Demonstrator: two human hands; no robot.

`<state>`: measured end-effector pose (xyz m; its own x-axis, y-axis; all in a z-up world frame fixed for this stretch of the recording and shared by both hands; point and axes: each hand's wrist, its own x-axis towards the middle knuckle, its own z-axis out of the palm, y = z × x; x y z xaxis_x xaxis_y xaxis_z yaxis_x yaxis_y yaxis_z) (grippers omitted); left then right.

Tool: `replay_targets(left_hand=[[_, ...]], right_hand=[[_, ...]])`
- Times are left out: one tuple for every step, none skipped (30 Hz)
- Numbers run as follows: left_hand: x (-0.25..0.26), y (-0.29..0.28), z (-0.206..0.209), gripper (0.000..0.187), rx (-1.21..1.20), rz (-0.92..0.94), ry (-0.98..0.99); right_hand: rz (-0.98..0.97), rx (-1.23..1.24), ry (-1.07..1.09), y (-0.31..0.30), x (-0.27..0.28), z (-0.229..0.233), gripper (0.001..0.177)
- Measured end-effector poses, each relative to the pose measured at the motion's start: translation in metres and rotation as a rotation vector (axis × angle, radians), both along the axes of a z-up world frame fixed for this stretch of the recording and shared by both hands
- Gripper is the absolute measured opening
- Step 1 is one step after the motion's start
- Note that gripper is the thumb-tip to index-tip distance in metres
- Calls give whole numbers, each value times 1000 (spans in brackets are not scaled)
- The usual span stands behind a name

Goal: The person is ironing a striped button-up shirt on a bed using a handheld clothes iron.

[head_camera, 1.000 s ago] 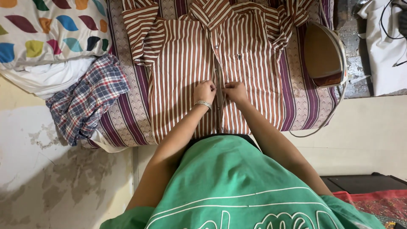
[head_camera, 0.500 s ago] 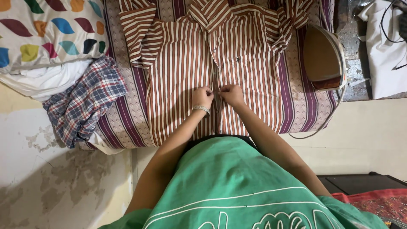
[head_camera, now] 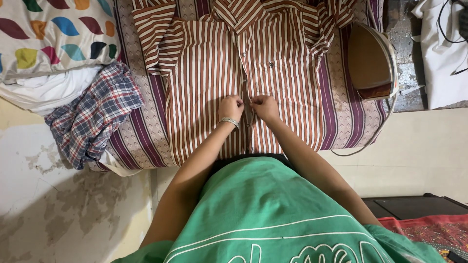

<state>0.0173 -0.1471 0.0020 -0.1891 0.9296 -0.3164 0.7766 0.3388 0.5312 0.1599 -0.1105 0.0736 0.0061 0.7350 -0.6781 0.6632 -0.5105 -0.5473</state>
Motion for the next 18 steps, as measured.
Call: replay_targets(left_hand=[[0,-2,-6,6,-2,0,1],[0,-3,-11,5,5,69,-124],[-1,-4,-16,7,13,139,-249],[-1,-5,-16,7,13,139,-248],[0,-6,-16,6,33,196,-299],[0,-7,-17,7,53,253,-351],[1,-6,-12,7,52,253,-352],[2,-6,-7,8,-51,298,-375],[2,-5,-2,9,-151,342,-397],[2,-6,-3,9,-151,343,-397],[1,-6,-5,9,-88,355,-440],[1,-7,-7,8,-25,367,-484],[2,-6,2,8,-26,367,-484],[3,-5,11,8,-122,419,-530],[3,-5,20,7,-220,472,-574],[3,-5,19,7,-222,473,-573],[3,-5,19,7,-200,459,-555],[4,-5,19,7,-178,445,-536]], right_hand=[[0,-2,1,-1,0,-2,17],[-11,-29,-9,-1,0,-3,17],[-21,-55,-19,-1,0,-4,16],[-20,-55,-17,-1,0,-7,16],[-22,-19,6,-1,2,-9,17],[-23,17,29,-1,3,-12,18],[-23,15,28,-1,2,-9,18],[-36,-3,19,-2,2,-6,19],[-49,-19,13,0,0,-2,19],[-48,-19,13,-1,0,-2,19],[-60,-12,24,0,0,-2,19],[-71,-4,35,0,0,-2,19],[-71,-5,35,0,1,-4,19],[-69,11,43,-1,2,-7,20],[-66,26,52,-3,2,-9,20],[-66,24,52,-3,2,-9,20],[-70,3,44,-2,2,-9,19],[-74,-19,35,-2,2,-9,19]])
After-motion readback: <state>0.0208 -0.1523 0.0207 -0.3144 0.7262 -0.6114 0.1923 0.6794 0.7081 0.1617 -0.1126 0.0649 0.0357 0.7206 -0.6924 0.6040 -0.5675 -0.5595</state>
